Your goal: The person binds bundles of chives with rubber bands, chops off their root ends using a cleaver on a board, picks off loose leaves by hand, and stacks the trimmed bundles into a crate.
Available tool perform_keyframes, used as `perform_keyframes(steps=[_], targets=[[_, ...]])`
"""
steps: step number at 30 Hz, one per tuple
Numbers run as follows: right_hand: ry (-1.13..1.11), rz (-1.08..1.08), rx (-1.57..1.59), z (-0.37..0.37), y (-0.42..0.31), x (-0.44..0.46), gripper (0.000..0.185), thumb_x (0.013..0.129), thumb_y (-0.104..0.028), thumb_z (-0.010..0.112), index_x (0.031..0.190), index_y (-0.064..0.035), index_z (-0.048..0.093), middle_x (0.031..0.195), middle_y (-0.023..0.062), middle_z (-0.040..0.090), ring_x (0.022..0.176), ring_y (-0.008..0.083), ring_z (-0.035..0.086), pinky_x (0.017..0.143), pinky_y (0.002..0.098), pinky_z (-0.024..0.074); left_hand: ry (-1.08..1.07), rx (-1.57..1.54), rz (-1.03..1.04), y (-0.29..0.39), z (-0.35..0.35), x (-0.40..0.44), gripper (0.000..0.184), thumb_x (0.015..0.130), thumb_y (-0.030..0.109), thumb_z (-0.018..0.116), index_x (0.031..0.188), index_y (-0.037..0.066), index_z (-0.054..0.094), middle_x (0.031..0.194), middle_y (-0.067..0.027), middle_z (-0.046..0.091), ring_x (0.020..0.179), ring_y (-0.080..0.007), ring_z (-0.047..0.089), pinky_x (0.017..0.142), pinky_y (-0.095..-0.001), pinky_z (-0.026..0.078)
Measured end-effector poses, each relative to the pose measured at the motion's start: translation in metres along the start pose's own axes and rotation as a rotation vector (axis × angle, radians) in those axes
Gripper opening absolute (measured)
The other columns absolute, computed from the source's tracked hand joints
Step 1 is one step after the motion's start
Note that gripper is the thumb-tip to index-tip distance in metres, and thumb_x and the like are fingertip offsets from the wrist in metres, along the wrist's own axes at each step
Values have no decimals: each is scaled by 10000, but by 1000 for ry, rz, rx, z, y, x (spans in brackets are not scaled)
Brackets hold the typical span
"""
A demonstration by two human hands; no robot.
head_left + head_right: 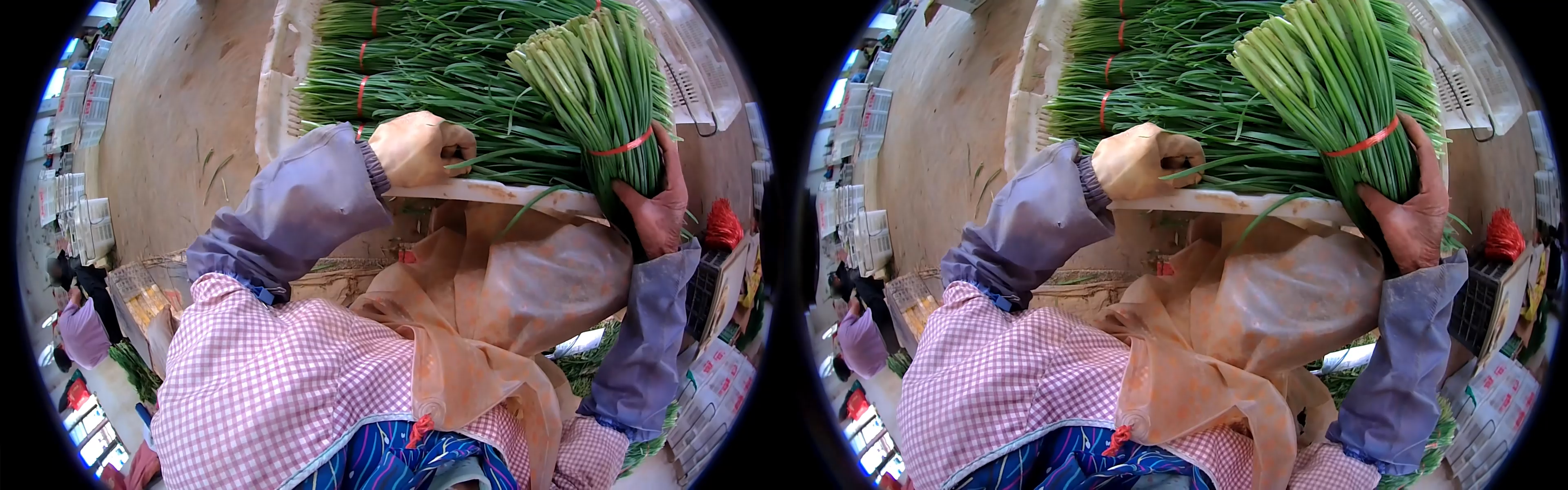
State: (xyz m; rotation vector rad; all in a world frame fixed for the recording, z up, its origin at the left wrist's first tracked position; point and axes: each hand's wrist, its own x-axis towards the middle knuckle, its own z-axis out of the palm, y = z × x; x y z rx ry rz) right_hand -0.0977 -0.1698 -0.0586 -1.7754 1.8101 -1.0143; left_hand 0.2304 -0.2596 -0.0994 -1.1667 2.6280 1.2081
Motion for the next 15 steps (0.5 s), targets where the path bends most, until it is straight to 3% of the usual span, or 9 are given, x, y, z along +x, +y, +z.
perform_keyframes(steps=[6,10,14,15], targets=[[-51,11,30,1,-4,-1,852,664,124,704,1451,-78,447,1386,103,538,1310,237,487,1131,354,357,147,-104,69,-5,7,-3,191,851,144,705,1025,73,674,882,-90,704,778,-219,660,729,-326,529],[-4,1,21,5,-7,-1,865,629,131,711,1429,-102,482,1347,89,593,1246,218,556,1090,350,420,177,-365,150,-11,6,-3,136,881,71,671,1014,44,674,891,-74,707,791,-156,642,743,-302,518],[3,2,-1,4,-7,-2,868,631,128,714,1431,-118,484,1335,83,606,1225,209,572,1073,341,436,251,-528,-13,-8,-9,-27,102,894,73,665,976,16,689,866,-56,672,804,-103,607,734,-275,503],[3,7,5,4,-8,-2,870,631,125,717,1432,-121,484,1331,82,610,1219,206,576,1069,339,439,206,-500,45,-9,-12,-37,98,888,81,671,959,17,692,860,-51,677,797,-100,609,730,-274,505]])
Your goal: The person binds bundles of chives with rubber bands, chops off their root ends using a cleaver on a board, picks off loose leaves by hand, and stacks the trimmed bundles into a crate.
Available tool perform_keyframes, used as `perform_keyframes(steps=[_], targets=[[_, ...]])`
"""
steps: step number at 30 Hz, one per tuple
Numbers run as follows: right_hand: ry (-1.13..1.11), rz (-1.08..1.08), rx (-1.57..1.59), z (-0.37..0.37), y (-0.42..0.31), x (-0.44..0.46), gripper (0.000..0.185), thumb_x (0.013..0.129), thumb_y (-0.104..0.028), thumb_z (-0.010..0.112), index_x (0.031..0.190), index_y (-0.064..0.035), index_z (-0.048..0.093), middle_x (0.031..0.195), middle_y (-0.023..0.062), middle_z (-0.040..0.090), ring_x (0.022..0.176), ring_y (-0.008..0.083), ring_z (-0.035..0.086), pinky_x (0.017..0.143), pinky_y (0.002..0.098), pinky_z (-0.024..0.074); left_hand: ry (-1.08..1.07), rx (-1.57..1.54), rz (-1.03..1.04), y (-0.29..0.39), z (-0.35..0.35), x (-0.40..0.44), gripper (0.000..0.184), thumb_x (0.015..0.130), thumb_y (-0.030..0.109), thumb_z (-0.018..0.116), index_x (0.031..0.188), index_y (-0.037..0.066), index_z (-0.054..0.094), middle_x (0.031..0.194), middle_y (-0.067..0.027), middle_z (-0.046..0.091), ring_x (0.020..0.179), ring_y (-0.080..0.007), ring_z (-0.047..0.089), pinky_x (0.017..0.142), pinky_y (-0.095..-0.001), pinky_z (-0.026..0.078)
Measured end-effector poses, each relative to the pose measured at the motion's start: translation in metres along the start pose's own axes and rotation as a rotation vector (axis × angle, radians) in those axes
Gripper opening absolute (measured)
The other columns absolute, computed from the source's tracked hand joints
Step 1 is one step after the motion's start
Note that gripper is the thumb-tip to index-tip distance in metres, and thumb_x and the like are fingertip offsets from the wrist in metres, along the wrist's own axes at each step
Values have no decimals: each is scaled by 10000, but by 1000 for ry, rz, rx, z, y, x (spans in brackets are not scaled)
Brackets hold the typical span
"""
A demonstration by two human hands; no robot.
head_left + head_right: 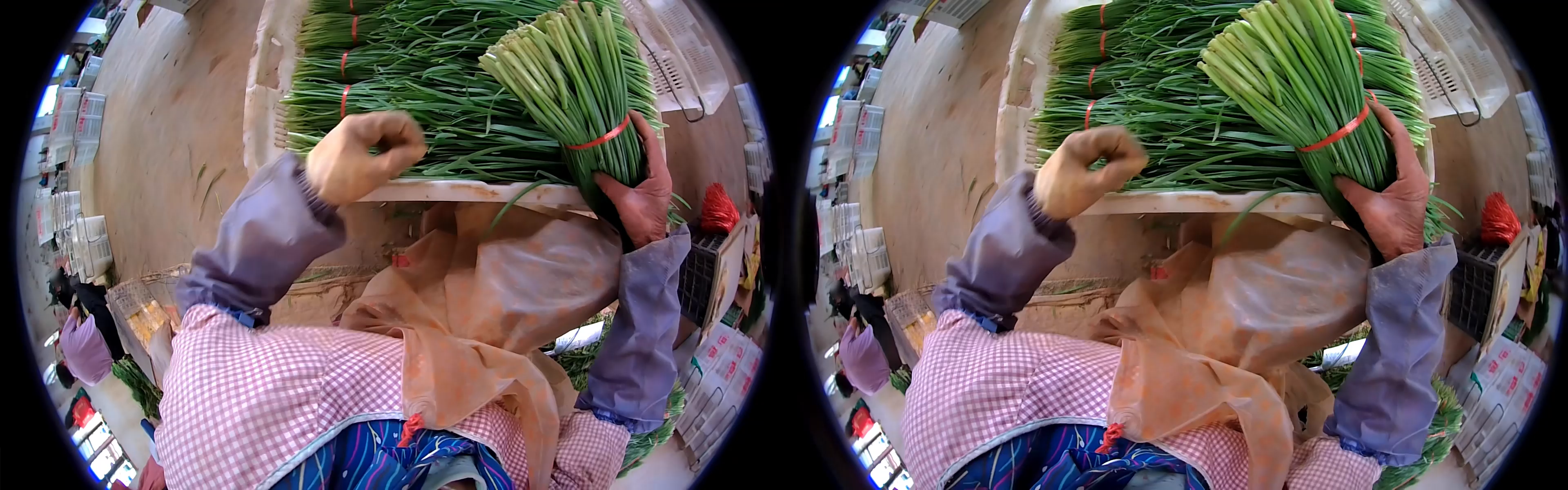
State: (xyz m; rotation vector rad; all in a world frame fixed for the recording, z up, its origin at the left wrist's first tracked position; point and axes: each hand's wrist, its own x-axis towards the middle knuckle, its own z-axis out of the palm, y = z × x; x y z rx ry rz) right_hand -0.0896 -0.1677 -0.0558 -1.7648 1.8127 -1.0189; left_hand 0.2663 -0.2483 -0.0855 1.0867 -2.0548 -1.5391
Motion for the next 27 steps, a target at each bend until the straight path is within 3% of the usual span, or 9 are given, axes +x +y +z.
perform_keyframes(steps=[2,3,5,7,9,10,13,17,27], targets=[[-19,37,19,-1,3,0,873,627,120,722,1431,-122,485,1332,85,610,1216,204,578,1068,335,439,-234,54,-9,15,-7,-24,91,864,100,693,924,35,710,840,-63,699,764,-126,638,718,-287,518],[-30,54,28,-2,2,1,874,625,117,724,1431,-122,485,1332,87,611,1215,202,578,1068,333,439,-476,221,14,26,-7,-32,107,838,88,694,935,56,724,837,-94,708,747,-193,669,710,-308,534],[-55,64,44,-4,-2,2,882,627,106,724,1445,-94,464,1321,100,587,1237,219,543,1088,345,412,-638,219,158,27,15,-47,153,810,87,705,963,75,715,845,-114,698,791,-313,679,699,-380,544],[-65,38,51,-3,-2,3,889,623,112,725,1448,-95,463,1326,102,585,1236,218,543,1089,346,412,-532,322,435,24,56,-45,181,797,125,672,975,103,696,955,-110,670,789,-306,638,696,-402,524],[-71,21,48,-6,-2,2,897,617,116,732,1448,-77,457,1338,107,582,1256,220,533,1102,347,402,-375,588,585,45,88,-25,265,750,202,655,1002,118,655,1151,-75,622,1022,-246,594,804,-430,496],[-70,5,53,-6,0,1,899,615,116,734,1449,-73,455,1340,109,582,1262,221,530,1106,349,398,-213,535,808,38,99,-6,401,713,227,677,1096,108,654,1205,-80,614,1075,-255,591,862,-410,494],[-86,-40,12,-12,-3,0,909,611,109,751,1450,-60,448,1351,108,579,1284,227,521,1119,357,387,-25,715,847,15,129,30,459,692,252,695,1121,94,653,1305,-101,583,1144,-265,581,938,-410,472],[-143,-65,15,-8,-10,1,900,615,98,767,1443,-69,455,1344,103,588,1276,234,535,1108,352,395,-332,812,526,14,86,32,449,741,188,662,1183,112,641,1404,-58,534,1168,-269,591,1020,-422,439],[-328,-286,-101,44,-43,33,805,611,51,776,1367,-58,523,1232,153,636,1150,306,630,991,358,488,-156,709,475,8,45,7,352,739,102,653,1082,29,627,1182,-135,663,1102,-345,607,1000,-474,452]])
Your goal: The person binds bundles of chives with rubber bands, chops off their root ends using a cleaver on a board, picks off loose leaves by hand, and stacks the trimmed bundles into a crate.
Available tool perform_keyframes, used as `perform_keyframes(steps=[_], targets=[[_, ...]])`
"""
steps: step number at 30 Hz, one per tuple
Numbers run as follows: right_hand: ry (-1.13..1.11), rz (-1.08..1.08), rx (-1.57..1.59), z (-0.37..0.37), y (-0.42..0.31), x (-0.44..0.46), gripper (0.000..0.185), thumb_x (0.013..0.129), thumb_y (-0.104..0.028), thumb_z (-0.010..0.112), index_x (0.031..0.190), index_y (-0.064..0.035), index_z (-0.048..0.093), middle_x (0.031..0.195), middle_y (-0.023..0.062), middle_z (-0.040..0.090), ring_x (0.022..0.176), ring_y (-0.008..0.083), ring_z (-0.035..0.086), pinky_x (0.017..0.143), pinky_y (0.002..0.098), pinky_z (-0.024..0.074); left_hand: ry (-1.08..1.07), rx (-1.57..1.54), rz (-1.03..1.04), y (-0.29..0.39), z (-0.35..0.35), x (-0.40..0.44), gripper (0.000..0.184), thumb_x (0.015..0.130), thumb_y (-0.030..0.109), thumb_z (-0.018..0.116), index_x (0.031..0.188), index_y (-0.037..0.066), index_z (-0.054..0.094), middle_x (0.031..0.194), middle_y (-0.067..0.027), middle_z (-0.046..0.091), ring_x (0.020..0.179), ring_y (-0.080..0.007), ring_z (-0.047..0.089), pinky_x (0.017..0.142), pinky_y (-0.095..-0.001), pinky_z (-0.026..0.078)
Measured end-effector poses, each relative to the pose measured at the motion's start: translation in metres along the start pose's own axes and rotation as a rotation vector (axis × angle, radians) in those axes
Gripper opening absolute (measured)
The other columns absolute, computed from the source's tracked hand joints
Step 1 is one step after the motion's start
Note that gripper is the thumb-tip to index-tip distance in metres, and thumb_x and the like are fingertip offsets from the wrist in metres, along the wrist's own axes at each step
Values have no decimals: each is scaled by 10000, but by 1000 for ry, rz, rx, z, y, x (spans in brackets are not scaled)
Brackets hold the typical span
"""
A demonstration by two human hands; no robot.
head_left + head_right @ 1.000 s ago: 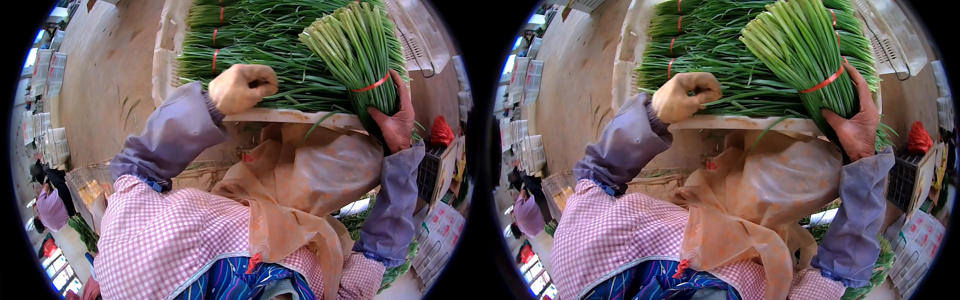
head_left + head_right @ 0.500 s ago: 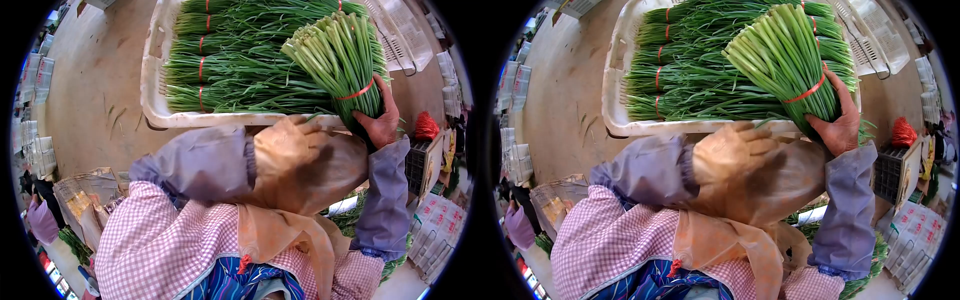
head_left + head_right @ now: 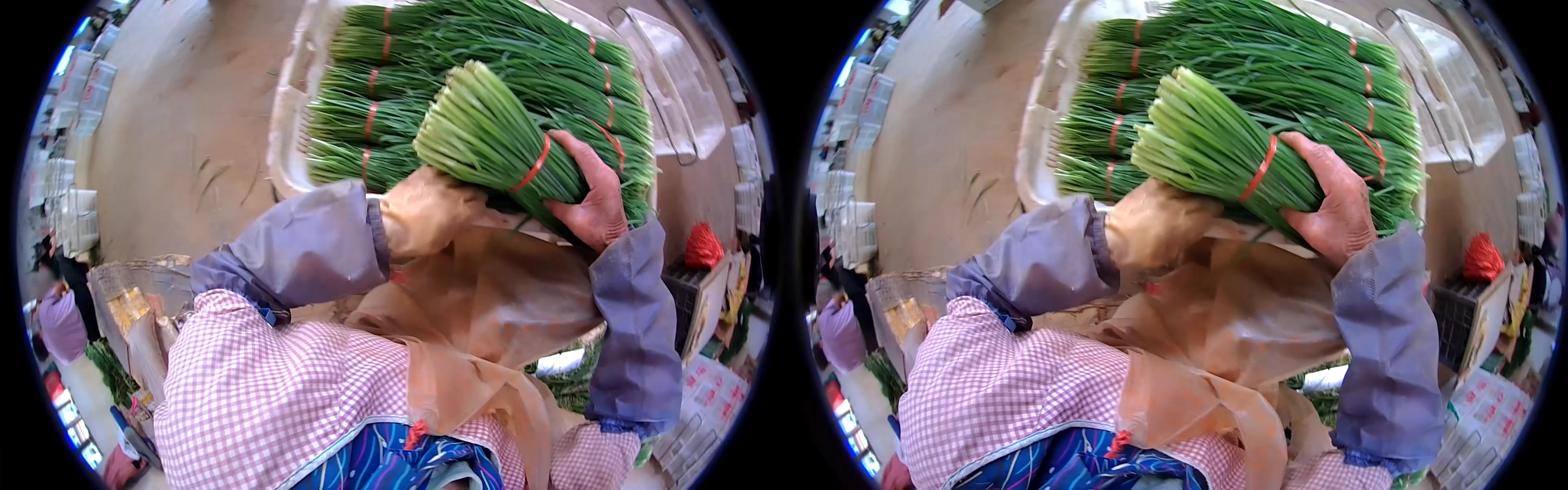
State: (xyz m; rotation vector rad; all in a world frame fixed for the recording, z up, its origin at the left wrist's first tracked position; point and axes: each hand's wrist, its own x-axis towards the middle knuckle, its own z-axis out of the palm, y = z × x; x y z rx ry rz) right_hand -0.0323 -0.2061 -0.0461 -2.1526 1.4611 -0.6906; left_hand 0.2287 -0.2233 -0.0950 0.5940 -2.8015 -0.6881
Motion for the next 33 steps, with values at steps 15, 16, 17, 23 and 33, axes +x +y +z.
perform_keyframes(steps=[15,16,17,23,33], targets=[[-595,-129,-165,126,-49,110,752,700,-197,768,1393,-143,484,1165,152,613,1061,374,591,858,463,497,283,334,-128,-5,-88,-82,767,742,307,820,1393,58,501,1336,-171,579,1236,-335,547,1065,-495,377],[-521,-183,-197,125,-47,105,762,718,-191,772,1417,-148,471,1192,156,606,1080,360,587,876,480,488,201,393,-165,-19,-95,-72,842,730,329,828,1436,59,457,1375,-183,550,1300,-356,499,1119,-527,324],[-464,-255,-239,116,-44,99,763,743,-202,773,1437,-163,457,1183,156,604,1115,364,581,898,477,490,92,362,-216,-35,-99,-65,920,726,362,828,1483,68,394,1416,-194,513,1343,-373,458,1146,-576,265],[-130,-36,108,-24,-43,37,236,863,-174,681,1030,-7,678,878,164,669,862,314,669,763,436,529,-330,83,-357,-80,-98,-31,1152,608,403,909,1532,74,305,1321,-231,579,1262,-411,507,1065,-454,415],[-269,-53,151,49,0,-38,158,837,-33,642,991,-22,674,889,160,661,845,365,652,734,413,530,-376,-197,-481,-103,-90,-21,1145,618,406,921,1524,69,308,1226,-227,647,1182,-362,605,1008,-399,468]])
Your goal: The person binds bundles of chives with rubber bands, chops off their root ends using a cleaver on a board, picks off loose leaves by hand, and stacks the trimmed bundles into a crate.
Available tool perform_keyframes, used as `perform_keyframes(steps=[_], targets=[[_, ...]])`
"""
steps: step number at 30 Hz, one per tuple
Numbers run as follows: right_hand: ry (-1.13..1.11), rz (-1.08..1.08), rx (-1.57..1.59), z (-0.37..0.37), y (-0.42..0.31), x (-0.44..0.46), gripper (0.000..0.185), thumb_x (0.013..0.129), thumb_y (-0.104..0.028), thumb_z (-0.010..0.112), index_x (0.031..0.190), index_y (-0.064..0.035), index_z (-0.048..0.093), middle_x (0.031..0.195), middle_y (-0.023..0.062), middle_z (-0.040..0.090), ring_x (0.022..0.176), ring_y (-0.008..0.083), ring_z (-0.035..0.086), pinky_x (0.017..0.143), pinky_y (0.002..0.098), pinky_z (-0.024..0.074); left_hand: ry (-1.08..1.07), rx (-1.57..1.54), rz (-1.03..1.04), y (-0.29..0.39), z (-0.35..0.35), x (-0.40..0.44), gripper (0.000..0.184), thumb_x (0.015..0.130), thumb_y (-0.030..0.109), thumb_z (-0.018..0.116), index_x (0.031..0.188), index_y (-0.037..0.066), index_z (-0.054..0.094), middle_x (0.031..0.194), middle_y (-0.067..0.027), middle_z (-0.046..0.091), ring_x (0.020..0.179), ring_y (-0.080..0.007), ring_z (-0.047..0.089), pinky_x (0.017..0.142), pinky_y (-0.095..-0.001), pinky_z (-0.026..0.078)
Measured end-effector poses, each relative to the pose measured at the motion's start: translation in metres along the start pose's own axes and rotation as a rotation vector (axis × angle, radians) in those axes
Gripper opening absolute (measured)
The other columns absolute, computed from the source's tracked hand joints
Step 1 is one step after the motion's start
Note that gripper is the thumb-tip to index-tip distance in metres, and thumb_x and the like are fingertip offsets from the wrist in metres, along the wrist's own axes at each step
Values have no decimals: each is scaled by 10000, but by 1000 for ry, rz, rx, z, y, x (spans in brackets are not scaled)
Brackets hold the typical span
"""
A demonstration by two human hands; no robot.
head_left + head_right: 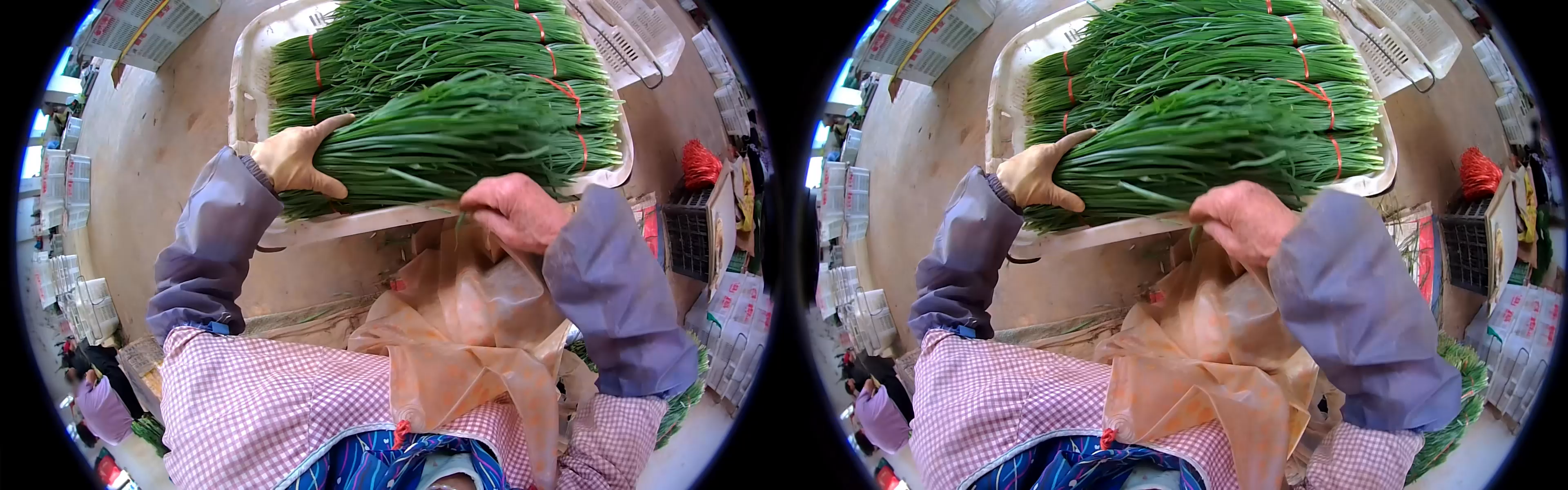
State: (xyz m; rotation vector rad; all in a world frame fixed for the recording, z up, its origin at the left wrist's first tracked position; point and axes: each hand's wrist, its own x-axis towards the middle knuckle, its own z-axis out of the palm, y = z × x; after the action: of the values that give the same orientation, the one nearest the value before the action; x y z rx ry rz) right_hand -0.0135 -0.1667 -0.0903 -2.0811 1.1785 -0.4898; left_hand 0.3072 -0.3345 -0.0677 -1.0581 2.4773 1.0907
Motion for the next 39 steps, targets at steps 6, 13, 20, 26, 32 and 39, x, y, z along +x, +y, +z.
perform_keyframes(steps=[6,13,20,26,32,39], targets=[[-27,40,-165,-2,16,17,145,851,-86,637,980,-31,675,908,162,666,866,373,645,782,454,524,25,67,0,7,6,0,1096,611,383,928,1486,42,362,1228,-249,639,1185,-383,597,987,-421,480],[-277,362,-170,-1,13,48,317,913,-309,569,982,-30,704,859,213,673,855,420,647,772,485,519,173,271,-124,30,36,-17,961,642,372,891,1408,38,414,1168,-251,632,1103,-420,612,945,-463,492],[-179,446,-325,18,20,72,339,830,-354,699,860,-18,725,796,218,664,806,406,658,729,488,512,237,305,-104,24,42,-11,952,630,425,888,1386,41,455,1141,-245,651,1088,-412,626,944,-457,496],[-209,208,-143,-3,30,52,202,813,-174,666,910,-3,716,862,214,692,815,366,679,727,455,534,102,84,-84,2,25,5,951,611,384,903,1380,20,477,1161,-240,666,1124,-384,625,962,-424,492],[165,25,29,0,13,21,163,811,10,609,950,-18,689,840,158,686,776,317,675,721,393,540,70,34,-81,-3,20,10,942,602,361,908,1374,16,493,1173,-234,665,1133,-371,622,955,-416,489],[152,8,-52,18,4,34,120,839,-7,629,945,-26,681,814,131,623,793,320,631,718,400,516,51,14,-87,-3,15,10,944,608,398,900,1371,21,492,1148,-236,667,1102,-393,628,928,-433,498]])
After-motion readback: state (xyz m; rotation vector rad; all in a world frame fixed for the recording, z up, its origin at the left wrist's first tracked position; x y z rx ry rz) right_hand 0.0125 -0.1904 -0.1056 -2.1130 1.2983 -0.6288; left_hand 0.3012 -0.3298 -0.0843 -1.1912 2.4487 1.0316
